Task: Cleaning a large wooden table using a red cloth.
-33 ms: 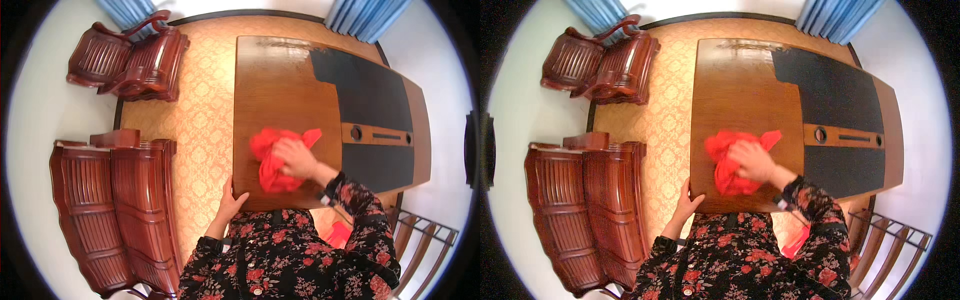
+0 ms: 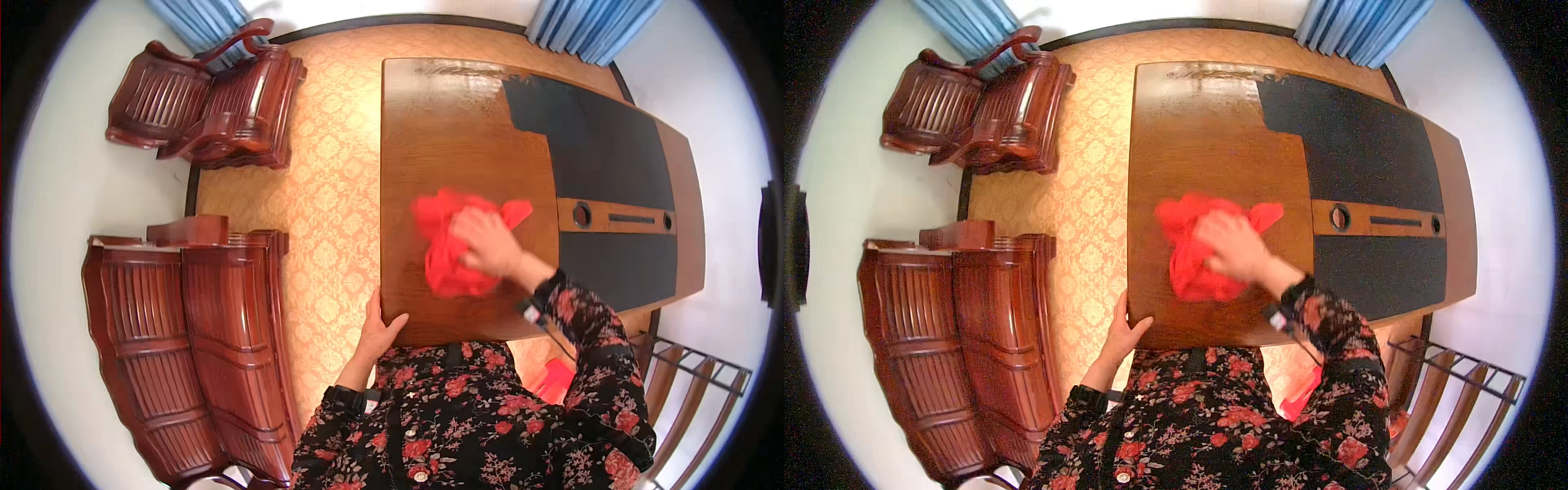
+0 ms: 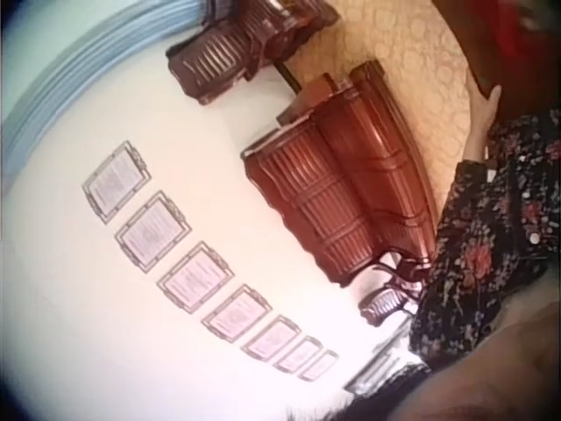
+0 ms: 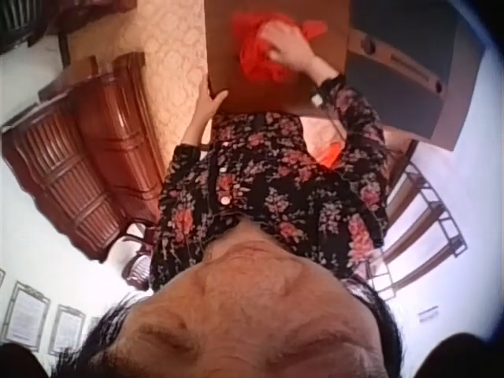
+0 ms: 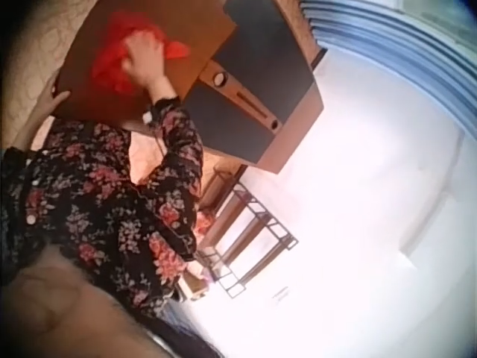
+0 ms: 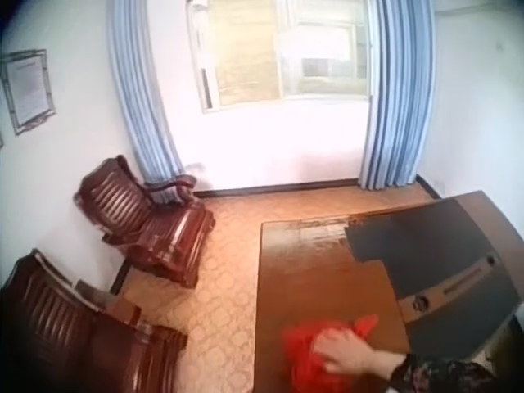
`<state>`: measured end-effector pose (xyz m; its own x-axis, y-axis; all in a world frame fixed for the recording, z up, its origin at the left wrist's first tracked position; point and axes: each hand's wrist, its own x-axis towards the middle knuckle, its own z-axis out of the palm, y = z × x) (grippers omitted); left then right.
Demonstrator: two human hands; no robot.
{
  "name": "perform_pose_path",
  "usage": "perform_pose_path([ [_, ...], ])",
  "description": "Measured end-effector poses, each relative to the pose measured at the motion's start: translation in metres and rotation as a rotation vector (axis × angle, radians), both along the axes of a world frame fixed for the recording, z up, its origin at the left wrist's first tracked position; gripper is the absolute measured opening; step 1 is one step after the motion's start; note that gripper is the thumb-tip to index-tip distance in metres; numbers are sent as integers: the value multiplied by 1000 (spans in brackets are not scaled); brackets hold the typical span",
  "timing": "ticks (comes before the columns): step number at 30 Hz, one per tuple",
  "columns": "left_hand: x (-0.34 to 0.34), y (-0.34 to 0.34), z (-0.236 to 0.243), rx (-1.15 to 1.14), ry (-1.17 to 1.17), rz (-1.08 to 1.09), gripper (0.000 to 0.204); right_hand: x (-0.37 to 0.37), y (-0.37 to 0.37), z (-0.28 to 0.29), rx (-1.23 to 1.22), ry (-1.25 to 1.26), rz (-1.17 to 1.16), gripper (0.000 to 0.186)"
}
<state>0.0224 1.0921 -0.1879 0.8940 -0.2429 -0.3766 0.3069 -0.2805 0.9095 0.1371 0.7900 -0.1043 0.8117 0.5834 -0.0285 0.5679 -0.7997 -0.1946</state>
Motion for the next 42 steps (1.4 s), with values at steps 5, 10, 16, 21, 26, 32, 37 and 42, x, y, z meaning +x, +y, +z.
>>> perform_pose_path([
  [5,29,-17,-17,-112,110,-86,84,142,-36,-51,-37,-421,-696,58],
  [10,33,-18,-9,-80,134,-117,83,200,30,-57,-46,-346,-888,56],
  [16,52,-6,19,-215,371,-114,75,90,105,-65,-32,-121,-341,59],
  [21,63,38,6,-273,689,-204,46,-25,91,-35,126,11,69,58],
  [26,61,70,-27,-30,639,-396,39,-21,82,-31,176,-30,-107,59],
  [32,103,81,-55,-44,755,-436,34,51,151,-51,116,-171,-720,57],
  [37,167,113,-85,137,401,-750,37,-8,161,-47,110,-231,-670,57],
  [42,212,163,-93,208,537,-579,35,-111,121,-28,-6,19,-1272,53],
])
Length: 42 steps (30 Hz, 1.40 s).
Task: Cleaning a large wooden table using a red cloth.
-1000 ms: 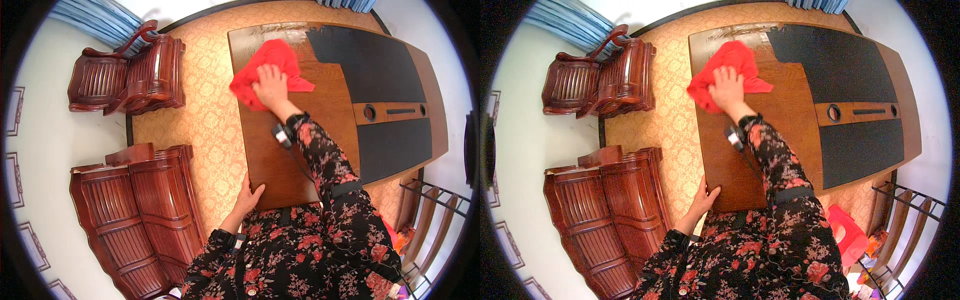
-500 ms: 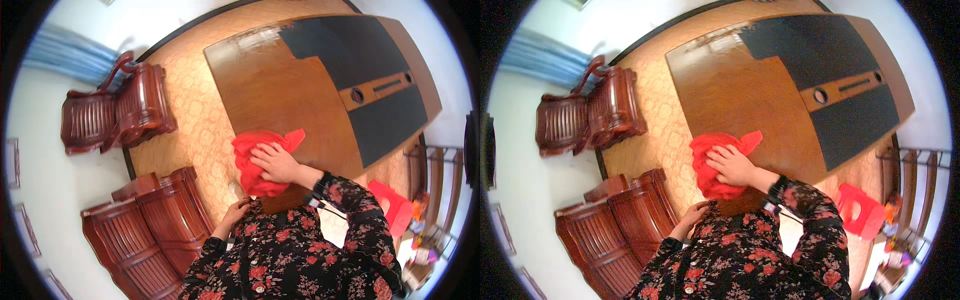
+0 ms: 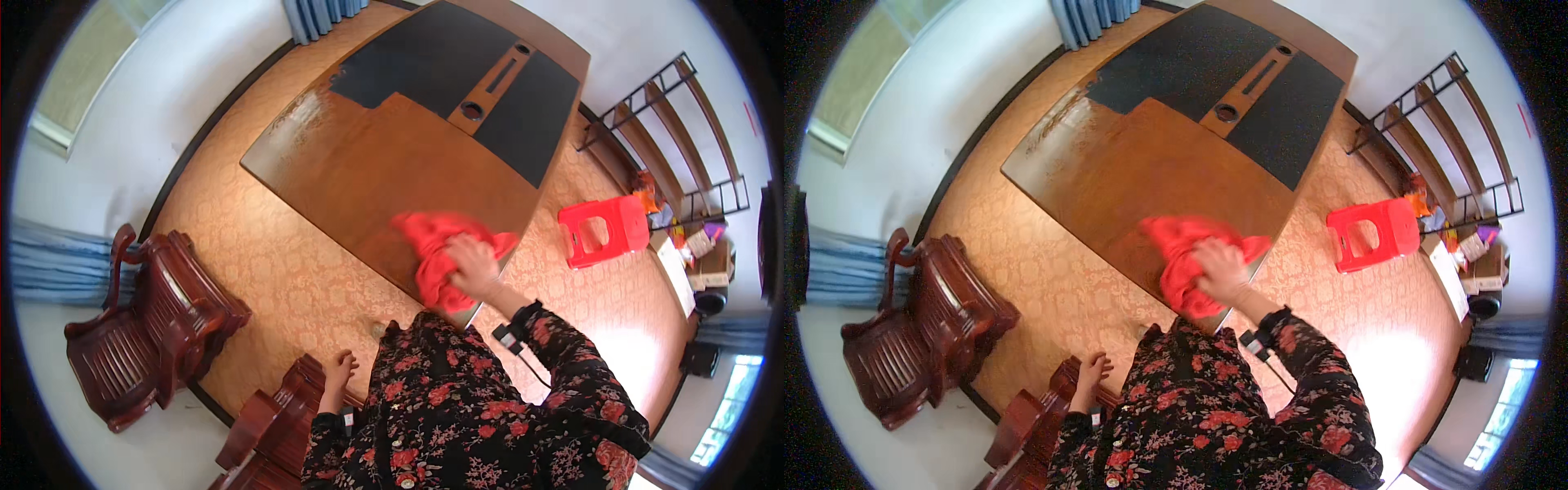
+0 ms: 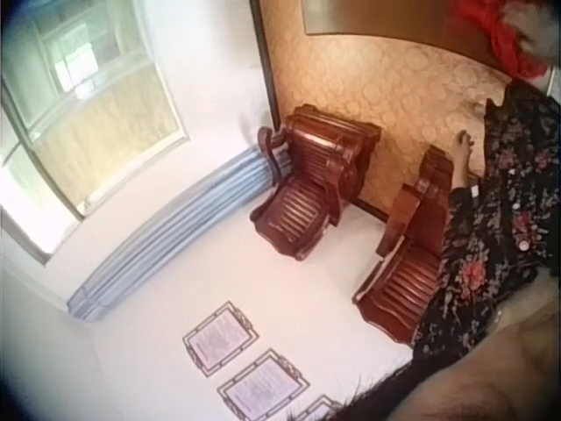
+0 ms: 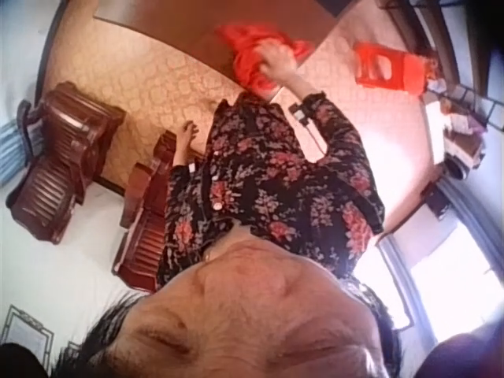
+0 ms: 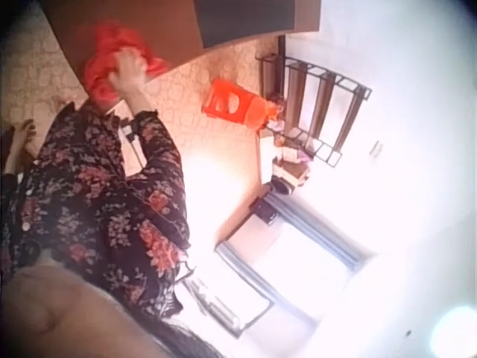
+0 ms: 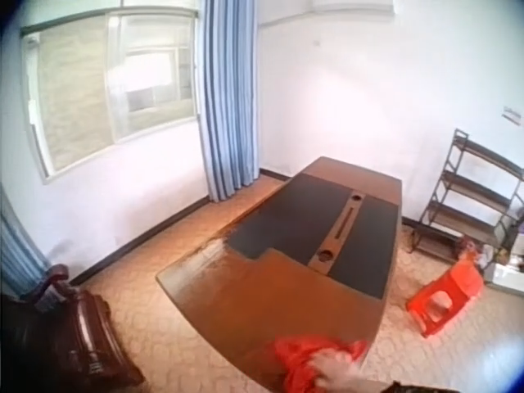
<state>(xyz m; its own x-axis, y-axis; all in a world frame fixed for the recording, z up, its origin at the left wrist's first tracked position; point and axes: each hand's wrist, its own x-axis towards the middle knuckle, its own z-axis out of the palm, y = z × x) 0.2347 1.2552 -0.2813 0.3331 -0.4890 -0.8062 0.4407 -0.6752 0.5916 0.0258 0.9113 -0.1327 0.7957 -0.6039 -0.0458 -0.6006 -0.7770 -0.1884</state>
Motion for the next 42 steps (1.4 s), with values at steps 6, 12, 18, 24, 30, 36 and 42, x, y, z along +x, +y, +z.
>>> perform_pose_path([
  [6,30,33,-30,49,48,-154,35,-17,-113,-18,-372,-89,-624,57],
  [12,88,14,-7,-57,130,-203,35,29,-184,-3,-420,-4,-1018,56],
  [18,179,28,-15,19,218,216,34,55,-227,0,-382,-10,-1180,56],
  [24,256,-44,8,128,54,92,32,117,-230,-21,-498,-6,-1187,50],
  [30,402,-193,9,-140,-849,-86,47,352,-168,0,-138,-127,-442,51],
  [36,421,-388,97,-377,-1115,-218,55,371,-131,-25,-48,-203,87,53],
  [42,434,-414,80,-121,-1264,-364,62,205,-151,12,-196,-252,-472,43],
])
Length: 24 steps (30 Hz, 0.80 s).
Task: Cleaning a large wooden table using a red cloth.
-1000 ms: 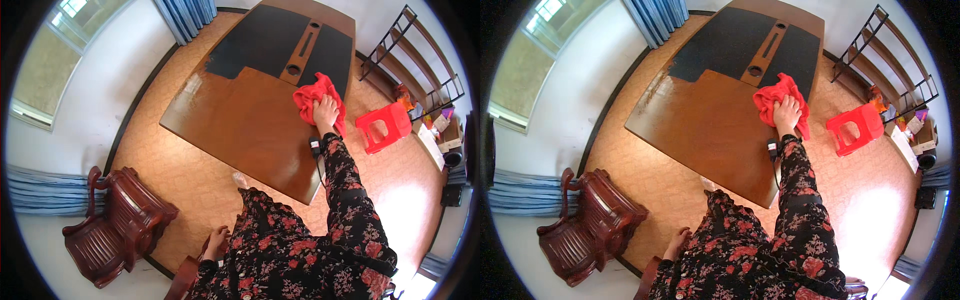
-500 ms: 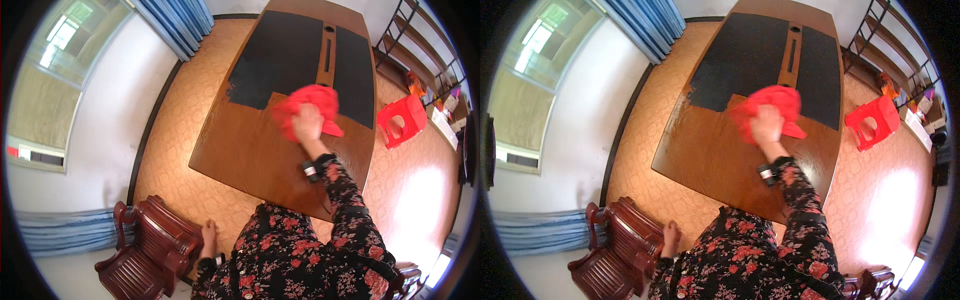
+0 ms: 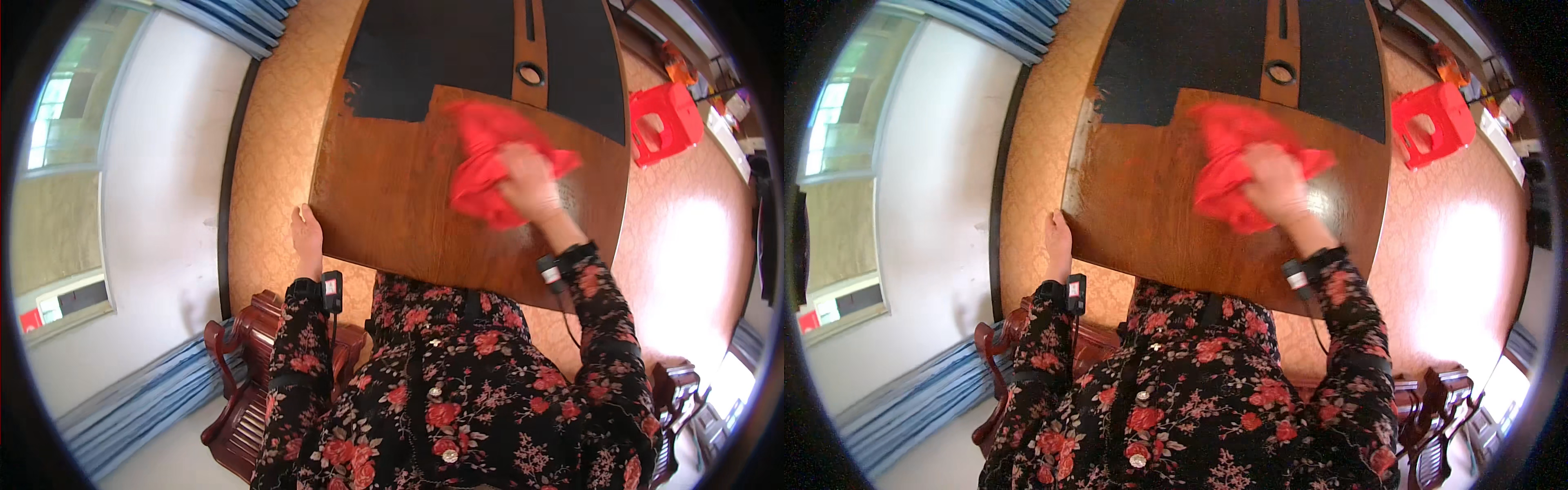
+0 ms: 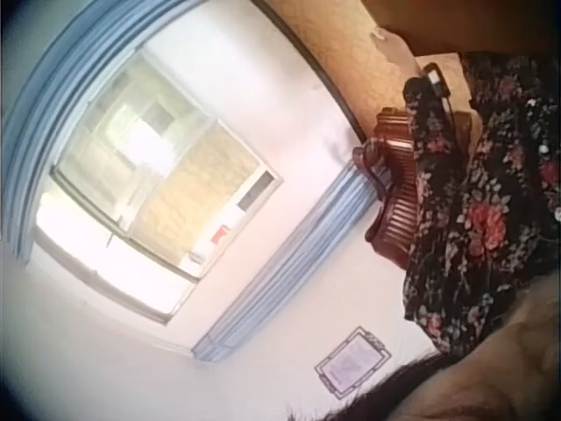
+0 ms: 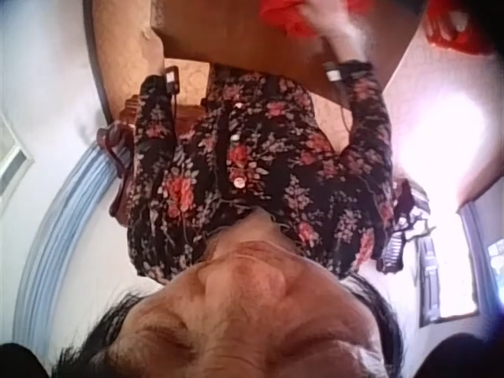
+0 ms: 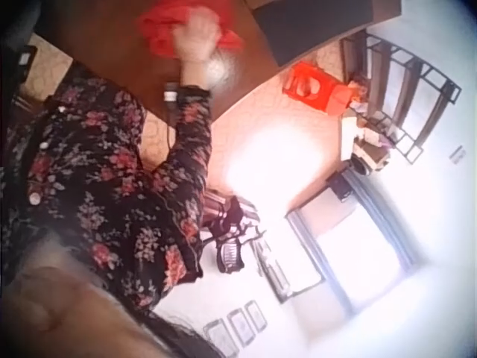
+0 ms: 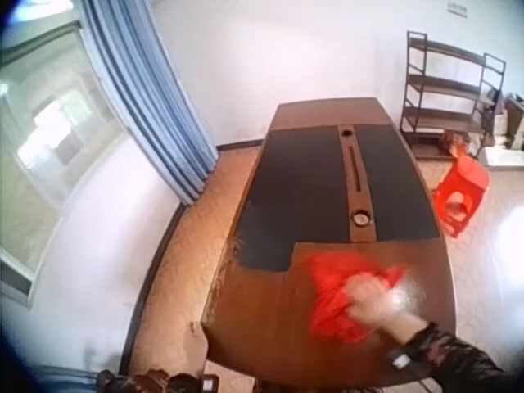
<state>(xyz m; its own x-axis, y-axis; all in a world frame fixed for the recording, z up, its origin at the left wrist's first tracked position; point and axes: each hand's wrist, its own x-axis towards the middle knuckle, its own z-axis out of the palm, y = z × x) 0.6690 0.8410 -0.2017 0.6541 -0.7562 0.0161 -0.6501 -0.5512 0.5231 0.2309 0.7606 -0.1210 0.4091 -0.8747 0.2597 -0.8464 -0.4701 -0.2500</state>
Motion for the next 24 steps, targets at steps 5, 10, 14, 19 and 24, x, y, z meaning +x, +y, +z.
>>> perform_pose_path([
  [5,7,-24,2,302,137,-105,77,-164,-21,-31,-120,237,-678,57],
  [10,-10,-18,7,140,62,-165,69,-90,-56,-36,-84,254,-1100,55],
  [14,-5,-12,6,163,4,-149,66,59,-61,-20,-24,115,-629,46],
  [19,-8,-13,11,215,124,-151,68,133,-19,-30,-87,87,51,54],
  [24,-12,-6,16,236,188,-109,69,20,52,-9,143,111,339,55],
])
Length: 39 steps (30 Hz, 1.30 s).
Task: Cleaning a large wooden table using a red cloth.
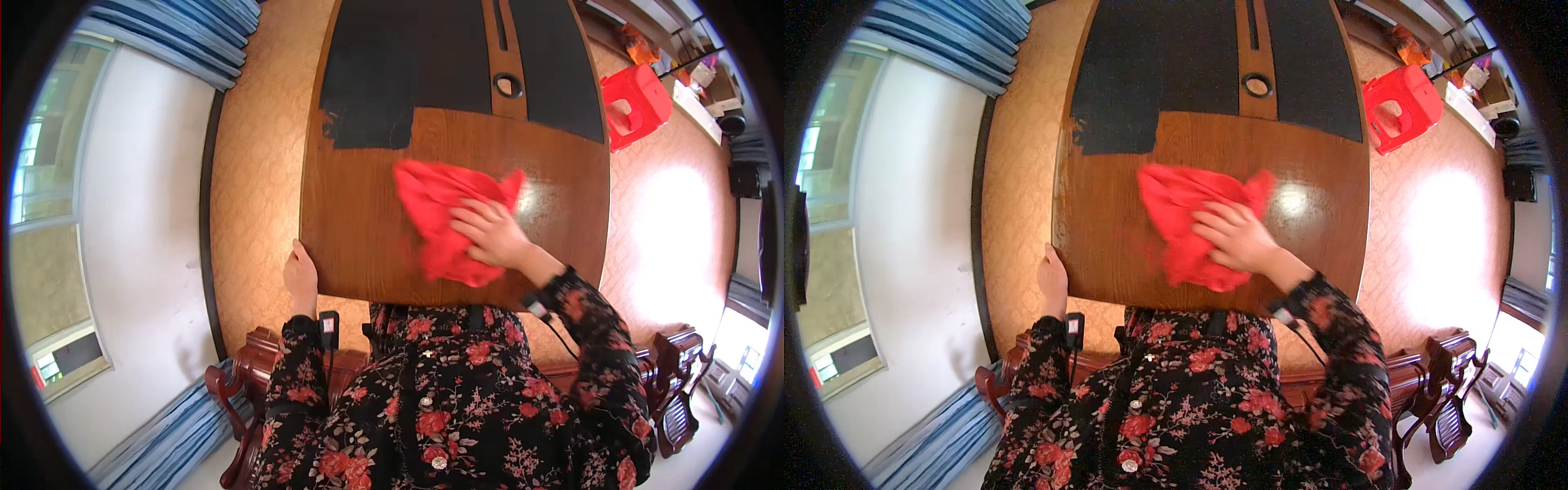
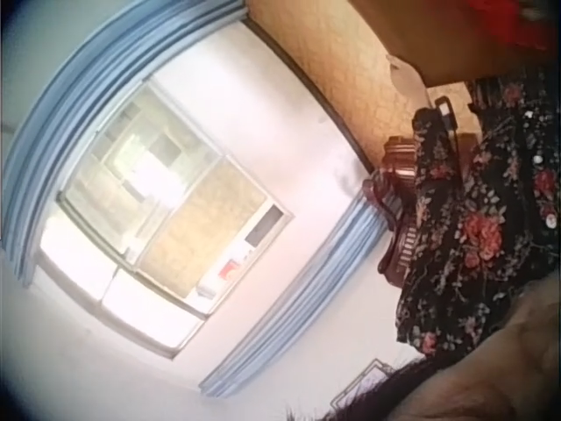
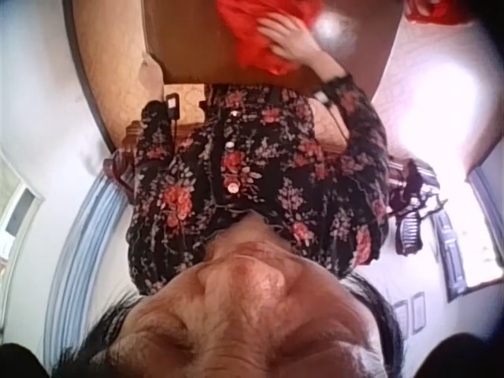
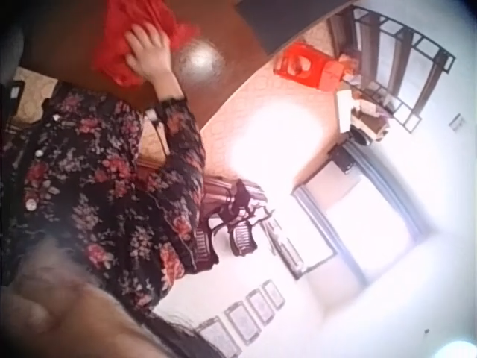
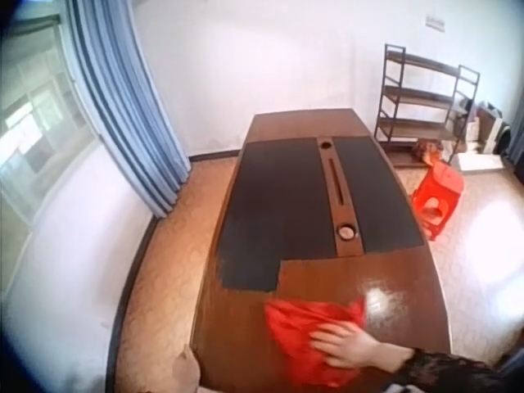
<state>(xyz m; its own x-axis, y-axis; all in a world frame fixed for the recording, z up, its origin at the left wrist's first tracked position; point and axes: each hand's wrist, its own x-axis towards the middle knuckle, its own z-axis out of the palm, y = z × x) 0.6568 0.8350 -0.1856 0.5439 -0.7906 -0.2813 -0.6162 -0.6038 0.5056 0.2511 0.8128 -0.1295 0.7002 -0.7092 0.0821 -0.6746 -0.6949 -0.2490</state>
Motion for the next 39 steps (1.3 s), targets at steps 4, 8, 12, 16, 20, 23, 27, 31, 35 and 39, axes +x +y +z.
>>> perform_pose_path([
  [4,-2,2,5,-21,-65,-3,66,-101,6,-4,-135,116,-502,57],
  [8,-11,-3,2,-49,-104,-24,64,-92,-70,-12,-268,109,-1088,57],
  [12,-22,-15,6,-70,-125,-38,62,-5,-147,-7,-304,74,-1099,55],
  [16,-23,-17,4,-84,-113,-61,65,83,-132,-6,-326,-57,-628,46],
  [20,-24,-16,6,-88,-71,-20,67,62,-56,-6,-111,-21,-8,51],
  [23,-26,-14,10,-87,-69,-18,66,-13,-20,18,15,-6,70,52],
  [27,-35,-17,16,-92,-98,-46,62,-86,-29,14,-128,35,-390,55],
  [31,-48,-19,20,-108,-137,-62,60,-73,-100,5,-224,4,-846,56],
  [35,-72,-26,39,-75,-100,-92,55,-18,-187,19,-189,-43,-1057,58],
  [39,-118,-37,65,-50,-52,-103,55,14,-229,43,-166,-54,-914,58],
])
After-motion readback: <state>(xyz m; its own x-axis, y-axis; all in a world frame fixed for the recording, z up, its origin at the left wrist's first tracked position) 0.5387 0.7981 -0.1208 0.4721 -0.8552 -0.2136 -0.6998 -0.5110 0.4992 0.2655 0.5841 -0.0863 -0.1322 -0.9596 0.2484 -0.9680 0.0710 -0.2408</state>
